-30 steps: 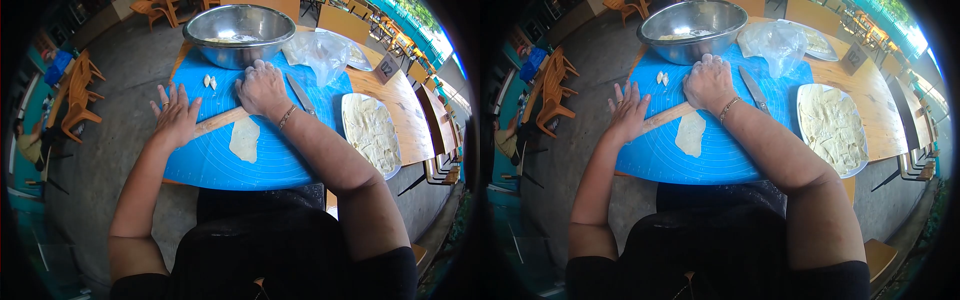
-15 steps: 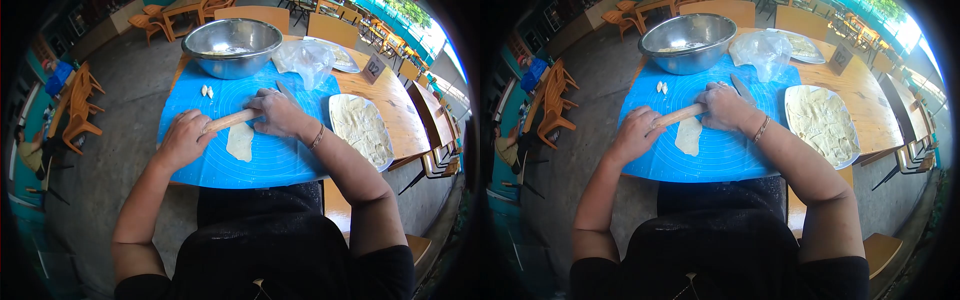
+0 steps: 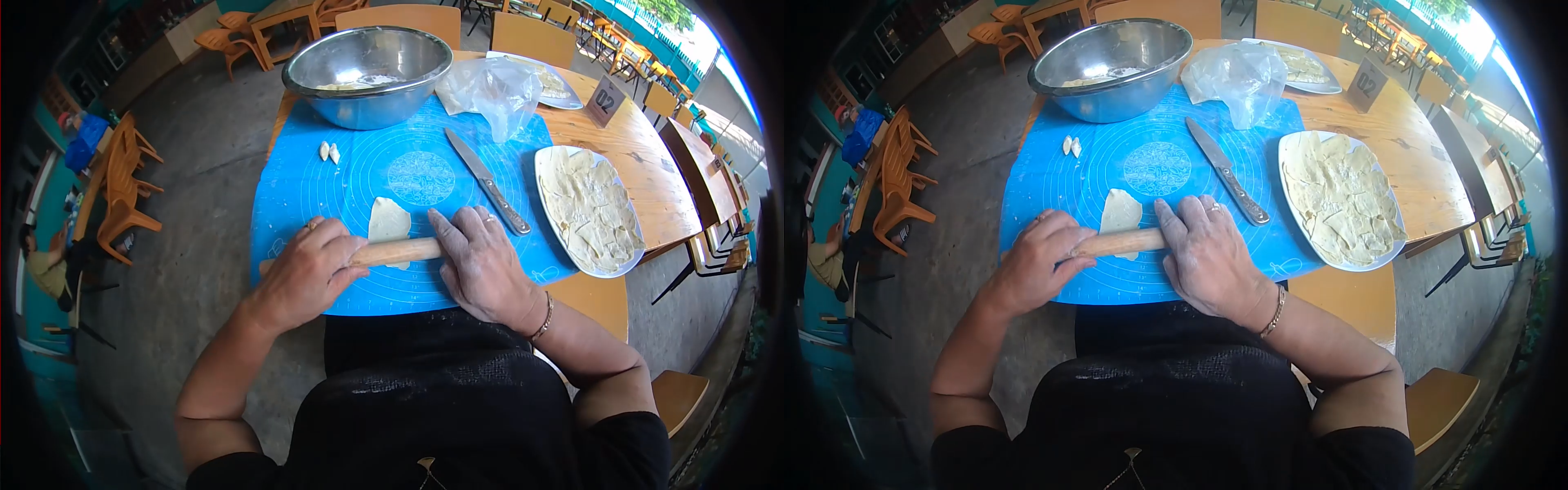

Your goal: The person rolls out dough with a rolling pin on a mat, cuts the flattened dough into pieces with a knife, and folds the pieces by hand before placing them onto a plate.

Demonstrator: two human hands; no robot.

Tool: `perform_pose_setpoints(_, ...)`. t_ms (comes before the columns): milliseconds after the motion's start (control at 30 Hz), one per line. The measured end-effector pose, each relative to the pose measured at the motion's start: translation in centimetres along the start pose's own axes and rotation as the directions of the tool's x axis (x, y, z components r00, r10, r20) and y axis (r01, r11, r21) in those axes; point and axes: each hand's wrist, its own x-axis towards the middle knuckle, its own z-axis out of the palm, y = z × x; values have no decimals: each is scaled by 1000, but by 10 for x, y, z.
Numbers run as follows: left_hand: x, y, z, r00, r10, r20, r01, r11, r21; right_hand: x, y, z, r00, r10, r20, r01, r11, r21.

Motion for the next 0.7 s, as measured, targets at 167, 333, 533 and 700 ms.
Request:
perform_pose_setpoints(167,0,1,17,999,-46,-9,46,924,378,4,-3,8,999,31,13,-30,992,-120)
perform_pose_setpoints(333,17,-25,25,994,-83,-75,109,864,491,22,3,17,989,131,70,-110,962,-252)
perform_pose_setpoints(533,40,-47,25,965,-248,-86,262,881,394,53,30,34,973,211,92,-176,939,-294)
perform_pose_setpoints(700,54,-61,26,974,-188,-123,222,896,385,77,40,35,929,314,197,-237,911,-337)
